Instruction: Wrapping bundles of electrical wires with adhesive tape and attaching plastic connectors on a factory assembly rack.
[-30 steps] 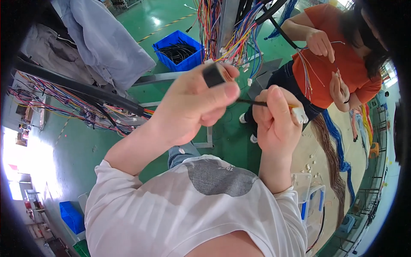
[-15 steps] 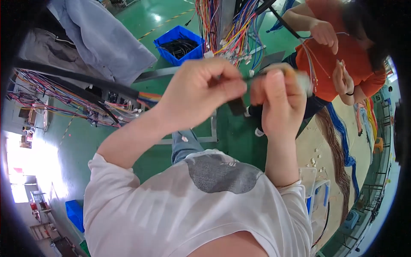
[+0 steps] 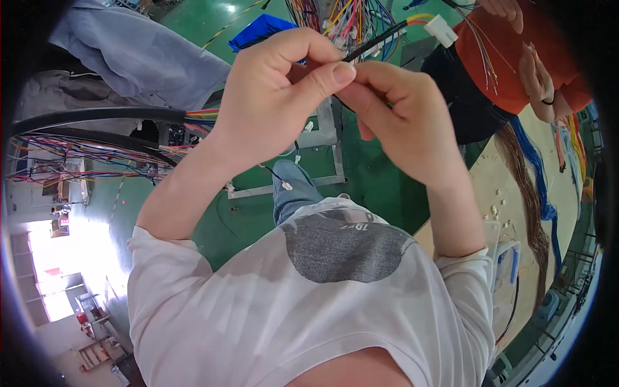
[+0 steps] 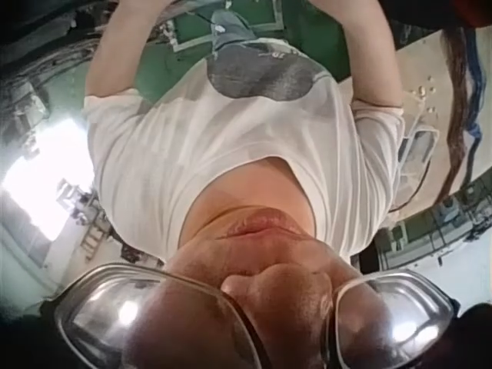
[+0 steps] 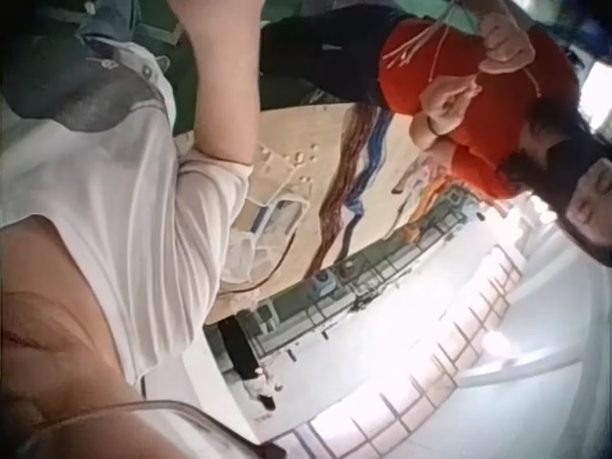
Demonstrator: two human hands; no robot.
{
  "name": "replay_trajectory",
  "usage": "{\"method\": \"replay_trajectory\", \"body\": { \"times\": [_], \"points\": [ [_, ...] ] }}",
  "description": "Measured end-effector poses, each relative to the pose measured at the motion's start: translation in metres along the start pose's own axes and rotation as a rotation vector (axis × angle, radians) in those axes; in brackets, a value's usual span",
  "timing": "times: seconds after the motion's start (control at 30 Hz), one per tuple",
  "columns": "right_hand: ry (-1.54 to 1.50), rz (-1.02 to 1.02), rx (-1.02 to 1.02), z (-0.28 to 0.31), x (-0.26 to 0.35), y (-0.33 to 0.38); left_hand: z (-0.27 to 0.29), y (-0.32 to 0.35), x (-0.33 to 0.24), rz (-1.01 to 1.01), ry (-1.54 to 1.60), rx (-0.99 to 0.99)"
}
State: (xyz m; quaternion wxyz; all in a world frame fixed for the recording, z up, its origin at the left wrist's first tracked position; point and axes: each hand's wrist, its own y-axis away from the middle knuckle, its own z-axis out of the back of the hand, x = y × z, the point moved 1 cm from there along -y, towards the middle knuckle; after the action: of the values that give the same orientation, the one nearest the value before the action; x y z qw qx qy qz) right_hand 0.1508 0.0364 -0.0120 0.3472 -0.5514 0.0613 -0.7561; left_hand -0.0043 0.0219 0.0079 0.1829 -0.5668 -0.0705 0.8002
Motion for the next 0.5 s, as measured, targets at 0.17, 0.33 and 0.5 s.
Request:
{"method": "replay_trajectory", "body": {
  "times": [0.17, 0.33, 0.5],
  "points": [
    [-0.156, -0.097, 0.076, 0.009, -0.005, 0.005, -0.009, -0.002, -0.001, -0.249, -0.387, 0.041],
    [-0.544, 0.030, 0.107, 0.015, -0.030, 0.021, -0.017, -0.005, -0.014, 0.056, 0.151, 0.287],
    [-0.698, -0.101, 0.111, 0.015, -0.056, 0.044, -0.033, -0.009, 0.001, 0.286, 0.300, 0.359]
  ]
}}
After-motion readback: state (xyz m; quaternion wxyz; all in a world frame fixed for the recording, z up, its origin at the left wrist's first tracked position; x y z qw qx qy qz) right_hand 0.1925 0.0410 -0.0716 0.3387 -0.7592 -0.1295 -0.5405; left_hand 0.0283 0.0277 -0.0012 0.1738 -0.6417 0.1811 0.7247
